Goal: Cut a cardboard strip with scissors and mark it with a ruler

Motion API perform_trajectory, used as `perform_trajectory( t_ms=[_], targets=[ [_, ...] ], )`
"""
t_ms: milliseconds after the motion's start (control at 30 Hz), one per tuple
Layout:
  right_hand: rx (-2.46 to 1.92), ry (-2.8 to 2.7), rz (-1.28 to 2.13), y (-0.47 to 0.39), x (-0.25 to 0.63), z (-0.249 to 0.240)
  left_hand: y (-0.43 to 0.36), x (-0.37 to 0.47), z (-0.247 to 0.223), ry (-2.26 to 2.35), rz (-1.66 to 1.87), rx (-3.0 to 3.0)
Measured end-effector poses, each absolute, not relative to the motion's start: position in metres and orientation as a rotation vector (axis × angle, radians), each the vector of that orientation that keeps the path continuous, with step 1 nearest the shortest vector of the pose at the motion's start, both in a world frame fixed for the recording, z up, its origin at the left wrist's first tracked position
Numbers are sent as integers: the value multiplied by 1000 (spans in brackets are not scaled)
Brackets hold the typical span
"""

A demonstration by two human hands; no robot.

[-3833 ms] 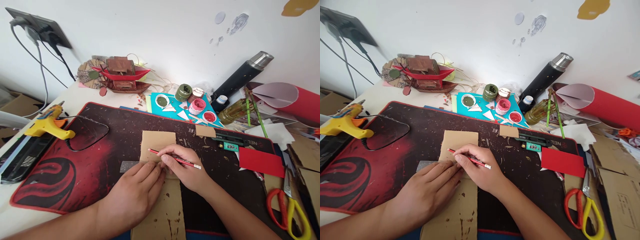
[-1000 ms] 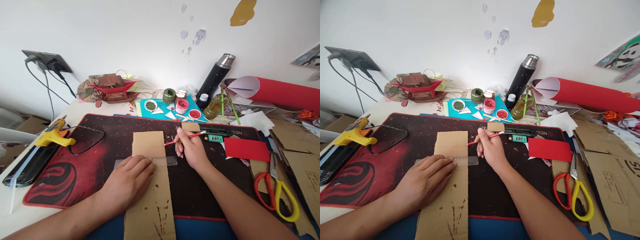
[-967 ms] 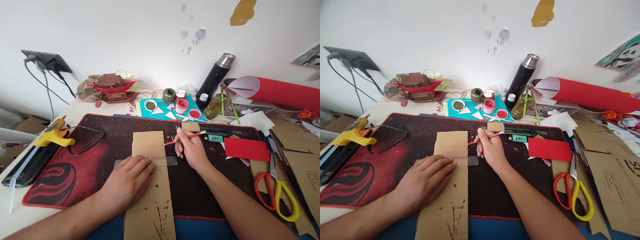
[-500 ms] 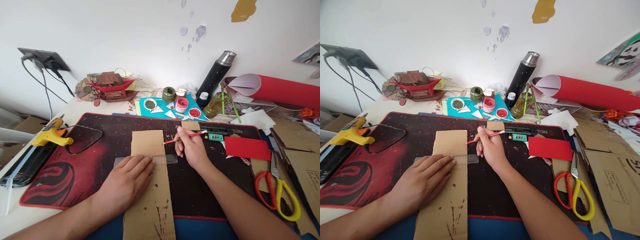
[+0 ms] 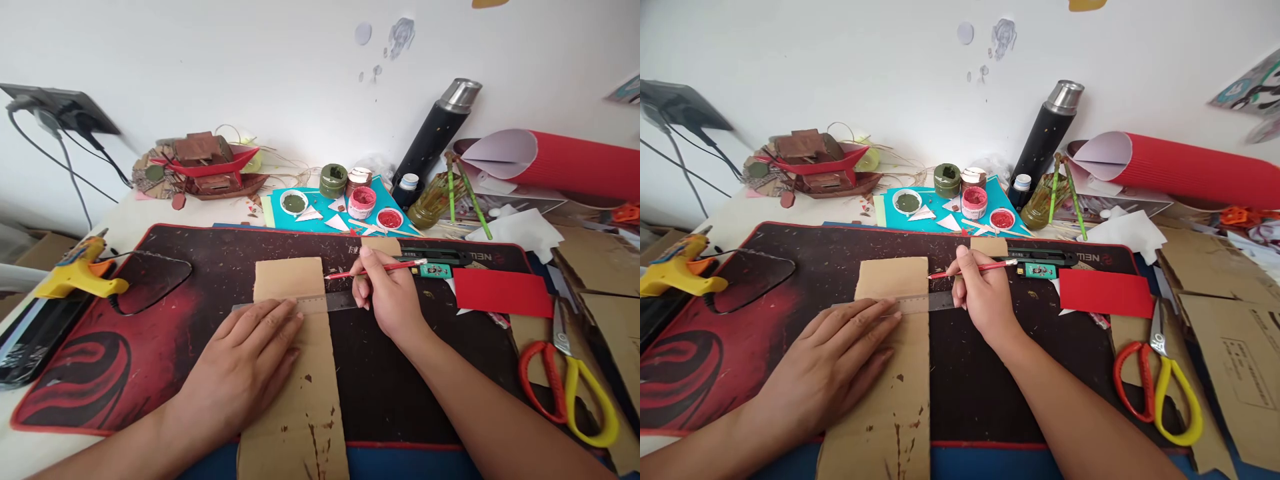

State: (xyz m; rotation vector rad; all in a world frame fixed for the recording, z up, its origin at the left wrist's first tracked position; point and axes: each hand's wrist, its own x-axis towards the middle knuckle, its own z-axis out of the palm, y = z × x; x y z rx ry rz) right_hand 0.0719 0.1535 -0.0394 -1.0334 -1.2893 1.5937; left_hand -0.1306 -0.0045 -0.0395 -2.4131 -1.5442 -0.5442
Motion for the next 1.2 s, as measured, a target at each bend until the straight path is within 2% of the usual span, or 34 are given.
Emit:
perform_trajectory(
  t_ms=[867, 1200],
  targets=[
    [-1029, -1316, 1467, 149, 72, -30, -1, -125, -35, -1461, -556, -2526],
    [-1021, -1350, 1470, 148, 73, -33, -5, -133, -40, -1579, -581, -2453]
  ],
)
